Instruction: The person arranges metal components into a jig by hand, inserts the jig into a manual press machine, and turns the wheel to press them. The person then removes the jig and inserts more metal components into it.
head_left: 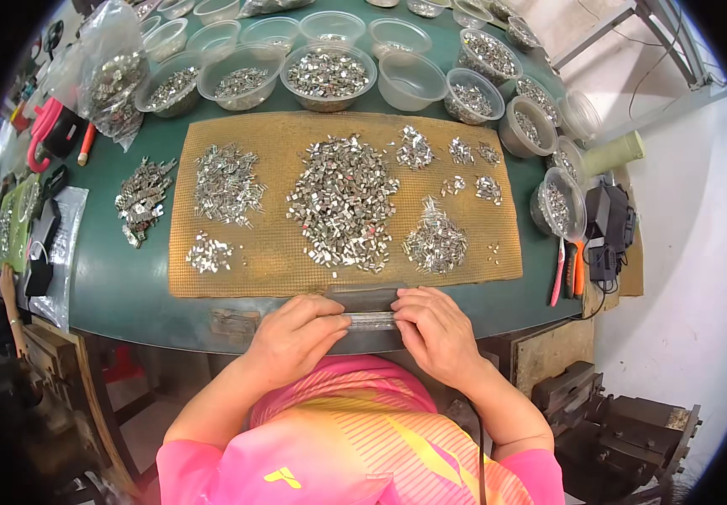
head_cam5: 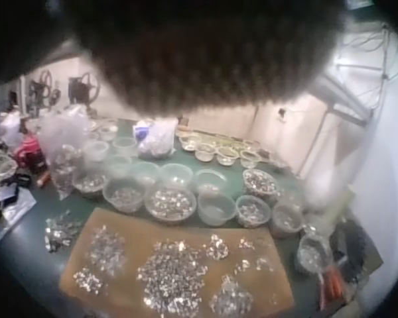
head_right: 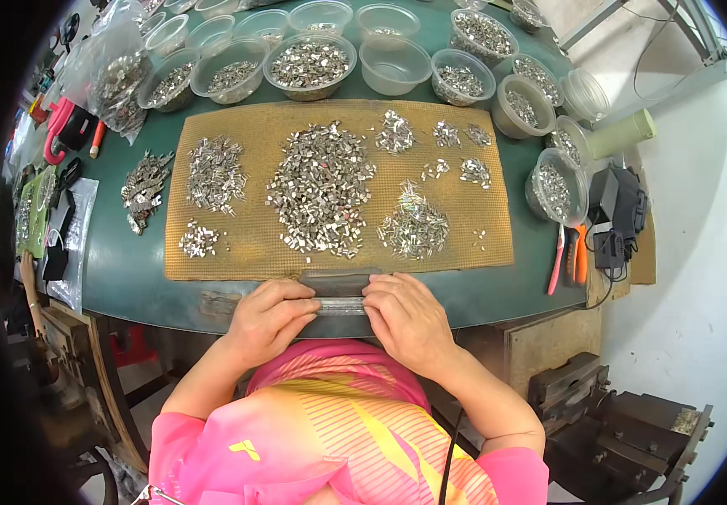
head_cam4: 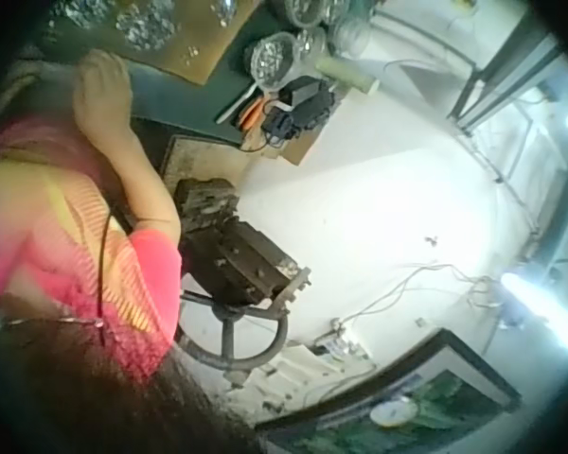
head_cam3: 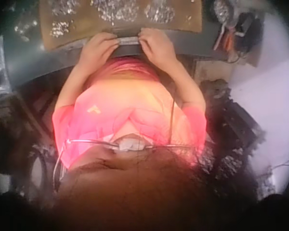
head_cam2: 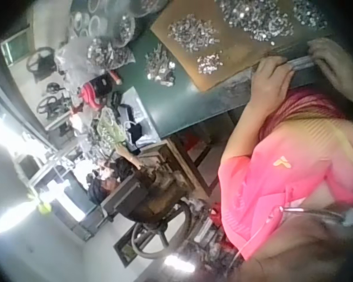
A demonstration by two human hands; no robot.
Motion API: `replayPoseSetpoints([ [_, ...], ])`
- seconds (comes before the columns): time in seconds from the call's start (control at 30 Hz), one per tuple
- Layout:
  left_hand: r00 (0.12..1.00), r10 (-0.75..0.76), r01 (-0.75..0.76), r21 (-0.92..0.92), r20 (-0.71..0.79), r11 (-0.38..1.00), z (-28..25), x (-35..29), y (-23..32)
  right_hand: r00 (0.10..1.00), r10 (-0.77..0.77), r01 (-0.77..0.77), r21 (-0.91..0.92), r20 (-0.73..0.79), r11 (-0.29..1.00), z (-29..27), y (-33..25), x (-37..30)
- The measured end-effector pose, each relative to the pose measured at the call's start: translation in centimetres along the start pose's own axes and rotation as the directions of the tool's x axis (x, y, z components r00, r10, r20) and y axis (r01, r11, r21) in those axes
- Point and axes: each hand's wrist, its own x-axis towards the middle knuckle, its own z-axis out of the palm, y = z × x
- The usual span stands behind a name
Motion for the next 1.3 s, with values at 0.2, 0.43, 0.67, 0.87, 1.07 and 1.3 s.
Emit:
replayPoseSetpoints([
  [0.2,1.000,-0.016,0.016,-0.020,-0.010,1.000,0.1,-0.2,-0.2,1.000,0.021,-0.020,0.047,-0.022,0.999,0.2,0.2,-0.1],
  [0.43,0.999,-0.013,0.012,-0.039,-0.037,0.999,0.2,0.1,-0.3,0.999,-0.036,0.032,-0.149,-0.025,0.988,-0.3,-0.9,0.3],
  [0.67,0.998,-0.039,0.037,-0.033,-0.049,0.999,0.1,0.4,0.1,0.999,-0.027,0.037,-0.247,0.043,0.968,-1.0,-1.8,0.9],
  [0.87,0.998,-0.036,0.034,-0.036,-0.056,0.999,0.3,0.3,0.2,0.994,-0.083,0.104,-0.336,0.076,0.936,-1.2,-2.1,0.4],
  [1.07,0.998,-0.028,0.025,-0.050,-0.049,0.998,0.3,0.5,0.1,0.997,-0.056,0.064,-0.176,0.049,0.982,-2.5,0.0,0.0],
  [1.3,0.998,-0.035,0.033,-0.032,-0.054,0.999,-1.3,0.7,-0.2,0.944,0.273,-0.309,-0.204,-0.187,0.929,-2.6,4.3,-0.1],
])
